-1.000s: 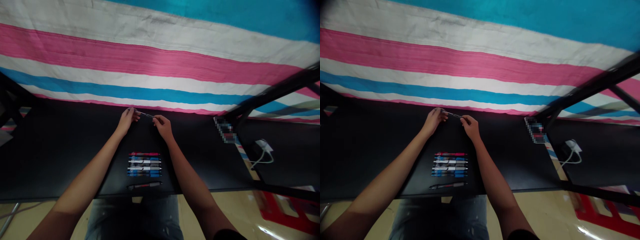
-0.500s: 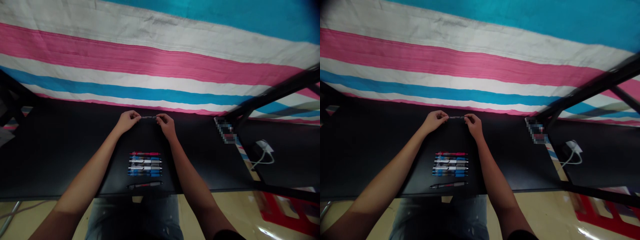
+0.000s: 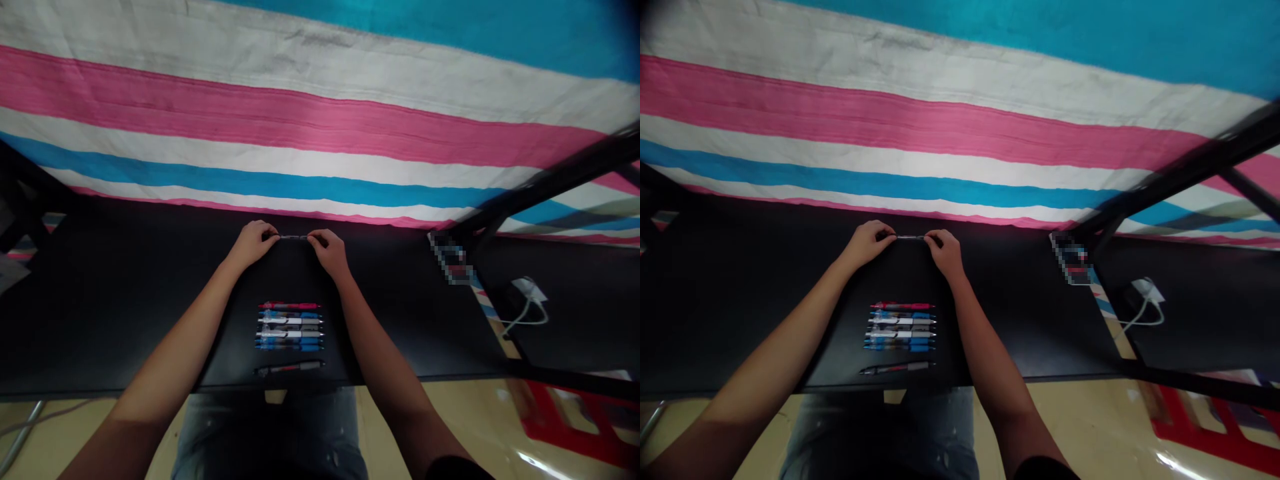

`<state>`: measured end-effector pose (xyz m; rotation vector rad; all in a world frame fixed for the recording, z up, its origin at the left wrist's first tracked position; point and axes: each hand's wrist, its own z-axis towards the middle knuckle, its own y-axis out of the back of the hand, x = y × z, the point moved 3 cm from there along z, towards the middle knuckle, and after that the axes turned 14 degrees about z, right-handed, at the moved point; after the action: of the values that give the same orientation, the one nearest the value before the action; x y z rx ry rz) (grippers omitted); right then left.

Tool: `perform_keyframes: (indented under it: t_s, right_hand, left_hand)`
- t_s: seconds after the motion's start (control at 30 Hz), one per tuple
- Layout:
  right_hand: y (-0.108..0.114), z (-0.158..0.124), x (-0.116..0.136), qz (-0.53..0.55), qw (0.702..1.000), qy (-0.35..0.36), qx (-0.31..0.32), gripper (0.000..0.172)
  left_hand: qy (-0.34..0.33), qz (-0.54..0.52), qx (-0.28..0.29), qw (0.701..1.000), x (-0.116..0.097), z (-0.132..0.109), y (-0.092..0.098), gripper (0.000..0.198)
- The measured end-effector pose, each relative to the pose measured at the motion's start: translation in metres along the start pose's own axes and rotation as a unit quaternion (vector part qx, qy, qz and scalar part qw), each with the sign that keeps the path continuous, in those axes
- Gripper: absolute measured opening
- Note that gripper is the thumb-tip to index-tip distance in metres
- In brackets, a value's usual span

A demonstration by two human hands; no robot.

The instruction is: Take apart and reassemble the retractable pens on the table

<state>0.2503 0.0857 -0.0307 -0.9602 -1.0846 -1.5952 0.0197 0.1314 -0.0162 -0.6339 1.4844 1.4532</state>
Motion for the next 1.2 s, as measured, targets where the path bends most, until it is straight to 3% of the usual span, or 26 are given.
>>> perform_keyframes:
  t_s: [0.2,0.43,0.6,0.8,0.9,1.1,1.2]
  right_hand:
    - [0.000,0.000,-0.004,-0.082,0.996,0.027,0.020,0.015]
    - [-0.002,-0.001,-0.005,-0.102,0.994,0.028,0.038,0.014]
    - [-0.003,-0.002,-0.005,-0.089,0.994,0.027,0.063,0.011]
    - [-0.004,-0.003,-0.002,-0.100,0.993,0.033,0.057,0.012]
    - [-0.002,-0.002,0.000,-0.081,0.995,0.032,0.045,0.015]
    - [0.015,0.001,0.006,-0.063,0.998,-0.006,-0.029,0.015]
    - [0.020,-0.004,0.020,-0.053,0.996,-0.059,0.035,0.015]
  left_hand:
    - [-0.074,0.124,0.017,0.989,0.001,-0.001,-0.004,0.011]
    - [-0.054,0.072,0.016,0.996,0.003,-0.003,-0.005,0.016]
    - [-0.069,0.096,0.009,0.993,0.002,-0.003,-0.006,0.013]
    - [-0.116,0.288,0.042,0.950,-0.002,-0.006,-0.007,0.018]
    - [-0.127,0.319,0.040,0.938,-0.003,-0.006,-0.007,0.017]
    - [-0.128,0.317,0.037,0.939,-0.004,-0.006,-0.007,0.015]
    - [-0.125,0.324,0.042,0.937,-0.004,-0.006,-0.007,0.017]
